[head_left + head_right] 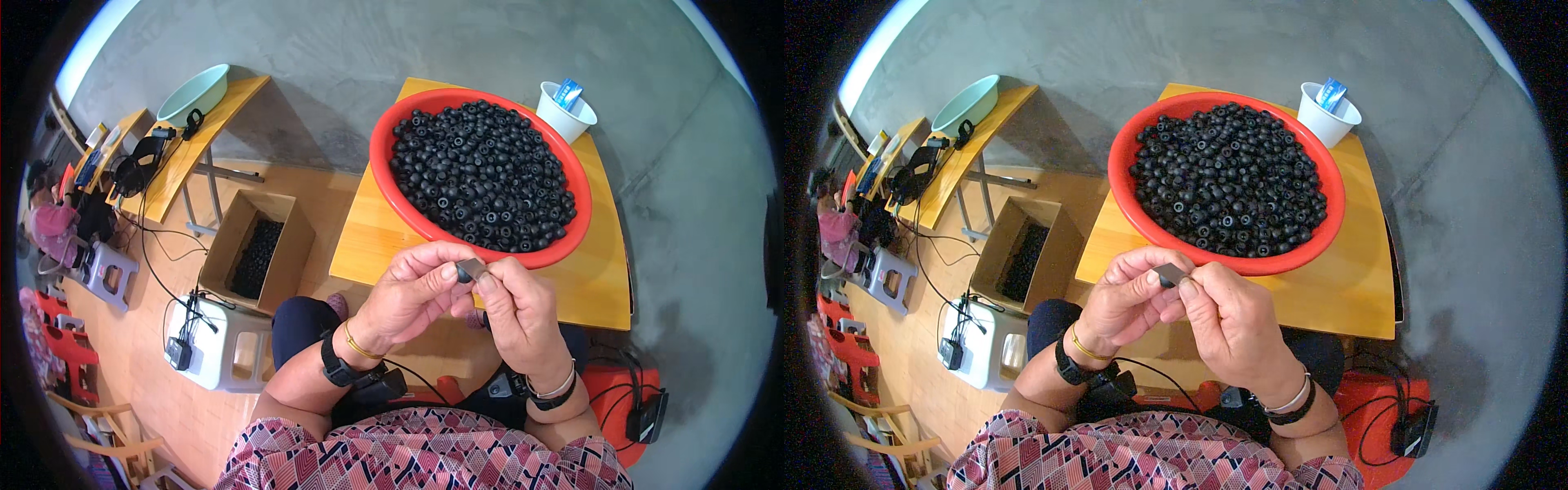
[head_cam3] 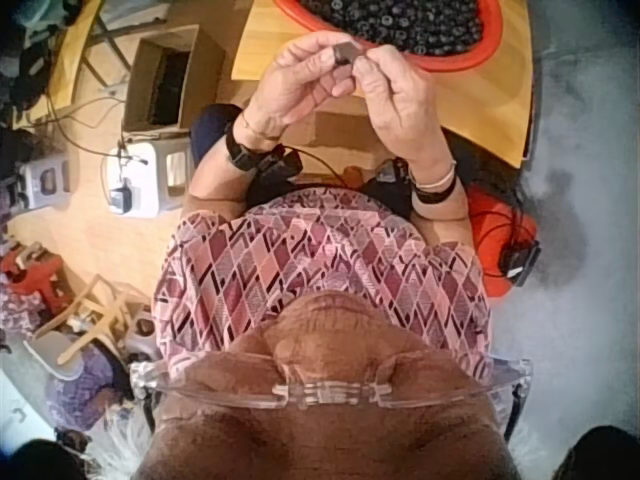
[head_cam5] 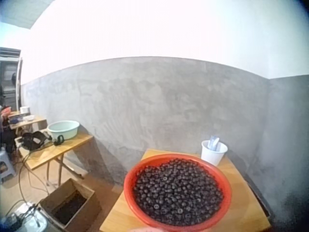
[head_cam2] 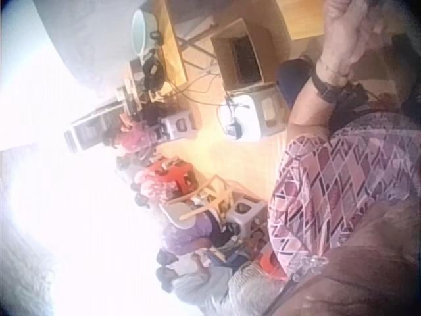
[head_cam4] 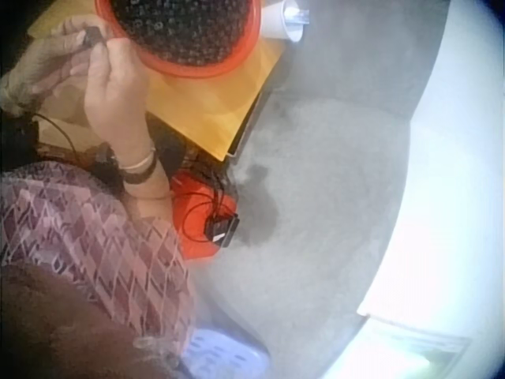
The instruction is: Using a small blade to trim the ends or process black seeds from a large red bowl.
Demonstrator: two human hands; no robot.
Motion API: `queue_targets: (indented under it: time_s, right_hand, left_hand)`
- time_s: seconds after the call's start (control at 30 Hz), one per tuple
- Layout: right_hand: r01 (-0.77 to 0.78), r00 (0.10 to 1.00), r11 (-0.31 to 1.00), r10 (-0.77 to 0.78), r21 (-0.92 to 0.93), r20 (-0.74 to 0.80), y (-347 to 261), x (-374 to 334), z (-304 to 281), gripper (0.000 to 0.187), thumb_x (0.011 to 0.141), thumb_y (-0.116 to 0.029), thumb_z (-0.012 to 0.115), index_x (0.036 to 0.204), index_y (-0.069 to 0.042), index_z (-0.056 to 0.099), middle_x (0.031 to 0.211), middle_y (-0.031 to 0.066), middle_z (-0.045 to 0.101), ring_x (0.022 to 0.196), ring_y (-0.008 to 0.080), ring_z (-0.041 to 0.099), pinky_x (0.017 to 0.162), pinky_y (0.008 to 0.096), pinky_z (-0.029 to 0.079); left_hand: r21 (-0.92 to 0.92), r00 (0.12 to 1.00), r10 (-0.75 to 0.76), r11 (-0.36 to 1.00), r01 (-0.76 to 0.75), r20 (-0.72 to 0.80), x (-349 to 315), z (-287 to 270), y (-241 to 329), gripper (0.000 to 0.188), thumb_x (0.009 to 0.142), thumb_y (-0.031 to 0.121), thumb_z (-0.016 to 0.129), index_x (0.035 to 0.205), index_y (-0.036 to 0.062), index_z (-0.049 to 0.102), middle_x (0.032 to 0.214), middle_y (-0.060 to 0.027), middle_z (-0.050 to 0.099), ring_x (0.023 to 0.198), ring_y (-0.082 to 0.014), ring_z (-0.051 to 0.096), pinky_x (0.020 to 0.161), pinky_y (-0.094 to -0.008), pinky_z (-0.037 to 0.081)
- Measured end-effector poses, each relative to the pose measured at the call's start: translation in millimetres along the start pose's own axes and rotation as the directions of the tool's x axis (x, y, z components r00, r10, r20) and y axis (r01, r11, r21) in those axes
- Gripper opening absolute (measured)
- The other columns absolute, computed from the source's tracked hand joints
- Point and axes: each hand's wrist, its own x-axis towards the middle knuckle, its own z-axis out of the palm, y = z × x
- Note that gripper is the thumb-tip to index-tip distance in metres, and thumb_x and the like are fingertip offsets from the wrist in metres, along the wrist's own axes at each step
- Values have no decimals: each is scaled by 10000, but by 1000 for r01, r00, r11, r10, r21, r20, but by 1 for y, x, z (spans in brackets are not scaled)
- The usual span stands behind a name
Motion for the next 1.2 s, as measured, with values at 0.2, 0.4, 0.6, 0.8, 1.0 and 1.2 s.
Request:
queue_targets:
  time_s: [0.2,0.4,0.6,0.8,1.0,1.2]
  right_hand:
    - [-23,1000,1000,23,-1,2,2,0,1,108,861,-33,440,777,12,492,665,112,571,598,196,615,513,274,451]
    - [-27,1000,1000,27,-3,5,4,-1,3,118,866,-48,442,779,17,490,663,118,564,600,211,609,511,286,450]
    - [-26,999,999,25,35,33,3,1,2,131,875,-50,425,789,21,493,663,114,559,600,194,607,514,276,454]
    - [-18,999,1000,18,-11,36,5,2,2,136,879,-50,416,792,23,493,657,104,556,593,177,603,516,271,456]
    - [-47,999,996,47,76,0,6,3,4,143,878,-51,423,776,23,490,658,100,551,585,171,596,510,262,453]
    - [5,1000,999,-6,45,19,10,3,4,159,878,-49,422,752,26,483,652,100,548,586,161,590,519,254,454]
  left_hand:
    - [42,1000,15,999,-15,-5,0,1,0,254,856,167,514,1037,-13,522,945,-74,554,739,-121,516,600,-234,416]
    - [60,1000,28,998,-28,-3,0,1,1,259,857,167,513,1038,-18,518,910,-71,556,719,-118,515,598,-229,423]
    - [39,1000,13,999,-14,15,0,-1,2,240,873,152,491,1061,7,524,912,-73,575,705,-126,518,628,-247,438]
    - [58,999,31,998,-30,-11,1,0,0,259,862,178,506,1030,-19,519,907,-77,557,708,-124,515,599,-236,424]
    - [70,999,40,997,-38,-31,2,0,0,251,866,167,498,1039,-13,519,880,-74,565,700,-130,523,604,-241,437]
    - [47,999,17,999,-19,36,2,-7,0,239,868,146,496,1067,14,520,946,-84,574,728,-145,542,644,-269,467]
